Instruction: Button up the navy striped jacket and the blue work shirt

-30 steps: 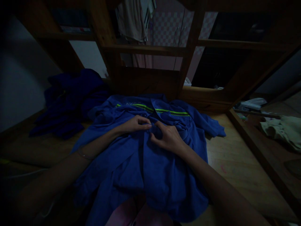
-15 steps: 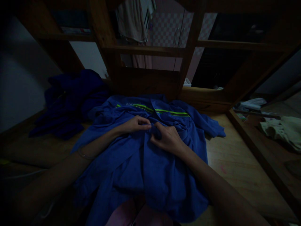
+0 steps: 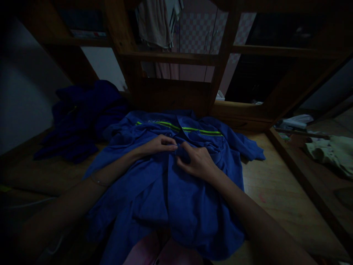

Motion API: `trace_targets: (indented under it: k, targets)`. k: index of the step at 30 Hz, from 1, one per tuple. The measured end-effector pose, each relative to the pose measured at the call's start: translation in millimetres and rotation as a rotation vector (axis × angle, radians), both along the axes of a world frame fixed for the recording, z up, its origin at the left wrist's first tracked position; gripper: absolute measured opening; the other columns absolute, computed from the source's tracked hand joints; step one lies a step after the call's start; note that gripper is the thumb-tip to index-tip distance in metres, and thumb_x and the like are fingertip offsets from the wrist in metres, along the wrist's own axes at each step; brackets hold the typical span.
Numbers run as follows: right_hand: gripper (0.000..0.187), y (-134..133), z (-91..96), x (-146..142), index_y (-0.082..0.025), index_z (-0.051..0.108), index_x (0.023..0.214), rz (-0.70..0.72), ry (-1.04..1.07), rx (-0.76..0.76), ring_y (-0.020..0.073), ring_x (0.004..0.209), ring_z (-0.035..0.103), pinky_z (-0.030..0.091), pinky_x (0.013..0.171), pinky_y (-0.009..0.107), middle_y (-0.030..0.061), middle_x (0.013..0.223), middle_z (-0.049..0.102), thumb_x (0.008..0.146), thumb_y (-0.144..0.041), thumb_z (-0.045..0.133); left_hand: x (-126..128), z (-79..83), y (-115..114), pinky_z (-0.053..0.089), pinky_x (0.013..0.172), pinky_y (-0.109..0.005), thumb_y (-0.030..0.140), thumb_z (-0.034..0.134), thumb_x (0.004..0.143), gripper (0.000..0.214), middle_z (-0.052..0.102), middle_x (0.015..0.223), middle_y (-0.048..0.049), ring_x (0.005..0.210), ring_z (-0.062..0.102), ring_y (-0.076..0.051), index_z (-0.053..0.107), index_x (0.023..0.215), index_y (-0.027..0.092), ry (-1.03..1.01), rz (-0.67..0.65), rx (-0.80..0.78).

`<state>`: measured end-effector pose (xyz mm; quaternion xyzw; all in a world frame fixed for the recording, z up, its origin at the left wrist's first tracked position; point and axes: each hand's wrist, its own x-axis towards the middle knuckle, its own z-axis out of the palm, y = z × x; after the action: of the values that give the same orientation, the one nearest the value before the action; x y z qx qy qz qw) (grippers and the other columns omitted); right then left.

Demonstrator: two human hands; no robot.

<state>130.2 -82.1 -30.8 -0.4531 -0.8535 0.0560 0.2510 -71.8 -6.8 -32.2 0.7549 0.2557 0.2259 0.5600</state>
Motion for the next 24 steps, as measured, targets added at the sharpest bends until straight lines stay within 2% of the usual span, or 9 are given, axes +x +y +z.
trace_targets:
  k: [4, 7, 10, 15, 20, 24]
  targets:
    - [0.033, -0.7, 2.5, -0.7, -0.018, 0.050, 0.107, -0.014, -0.005, -0.014, 0.0173, 0.069, 0.064, 0.039, 0.058, 0.023, 0.0053, 0.088, 0.067, 0.085, -0.043, 0.054, 0.4, 1.8, -1.1, 0.041, 0.071, -0.022, 0.039, 0.061, 0.078, 0.029, 0.060, 0.074, -0.0010, 0.072, 0.054, -0.012, 0.067, 0.080, 0.011, 0.004, 0.011, -0.020]
    - [0.035, -0.5, 2.4, -1.2, -0.019, 0.051, 0.108, -0.034, -0.002, -0.002, 0.0182, 0.072, 0.065, 0.041, 0.060, 0.024, 0.0056, 0.089, 0.068, 0.085, -0.046, 0.054, 0.6, 3.0, -2.1, 0.042, 0.074, -0.024, 0.040, 0.061, 0.077, 0.030, 0.063, 0.080, -0.0036, 0.078, 0.056, -0.015, 0.067, 0.080, 0.011, 0.009, 0.079, -0.087]
    - [0.029, -0.5, 1.6, -1.3, -0.019, 0.051, 0.108, -0.019, 0.004, 0.021, 0.0162, 0.068, 0.064, 0.041, 0.058, 0.023, 0.0047, 0.088, 0.068, 0.088, -0.040, 0.051, 0.7, 3.7, -3.0, 0.043, 0.076, -0.025, 0.042, 0.056, 0.079, 0.032, 0.065, 0.084, -0.0051, 0.080, 0.057, -0.016, 0.067, 0.081, 0.011, -0.046, 0.136, -0.187]
    - [0.024, -0.8, -0.9, -1.3, -0.018, 0.050, 0.110, -0.031, 0.014, 0.069, 0.0149, 0.064, 0.062, 0.040, 0.057, 0.022, 0.0035, 0.082, 0.067, 0.090, -0.031, 0.047, 0.8, 3.5, -3.5, 0.043, 0.074, -0.025, 0.041, 0.046, 0.084, 0.037, 0.064, 0.076, -0.0038, 0.071, 0.057, -0.014, 0.067, 0.080, 0.011, -0.110, 0.081, -0.282]
    - [0.021, 0.2, -2.9, -0.8, -0.019, 0.051, 0.107, -0.017, 0.031, 0.092, 0.0125, 0.059, 0.059, 0.037, 0.055, 0.022, 0.0022, 0.080, 0.066, 0.088, -0.027, 0.049, 0.6, 0.5, -0.6, 0.041, 0.073, -0.024, 0.035, 0.049, 0.083, 0.029, 0.064, 0.078, -0.0026, 0.074, 0.056, -0.014, 0.066, 0.079, 0.012, -0.110, 0.064, -0.226]
    - [0.021, -1.0, -1.1, 0.3, -0.017, 0.050, 0.106, 0.031, 0.033, 0.079, 0.0095, 0.050, 0.051, 0.033, 0.050, 0.021, 0.0001, 0.074, 0.063, 0.085, -0.023, 0.048, 0.1, 0.4, -0.7, 0.040, 0.071, -0.022, 0.033, 0.059, 0.078, 0.022, 0.063, 0.079, -0.0012, 0.075, 0.055, -0.013, 0.067, 0.079, 0.013, -0.041, 0.141, -0.185]
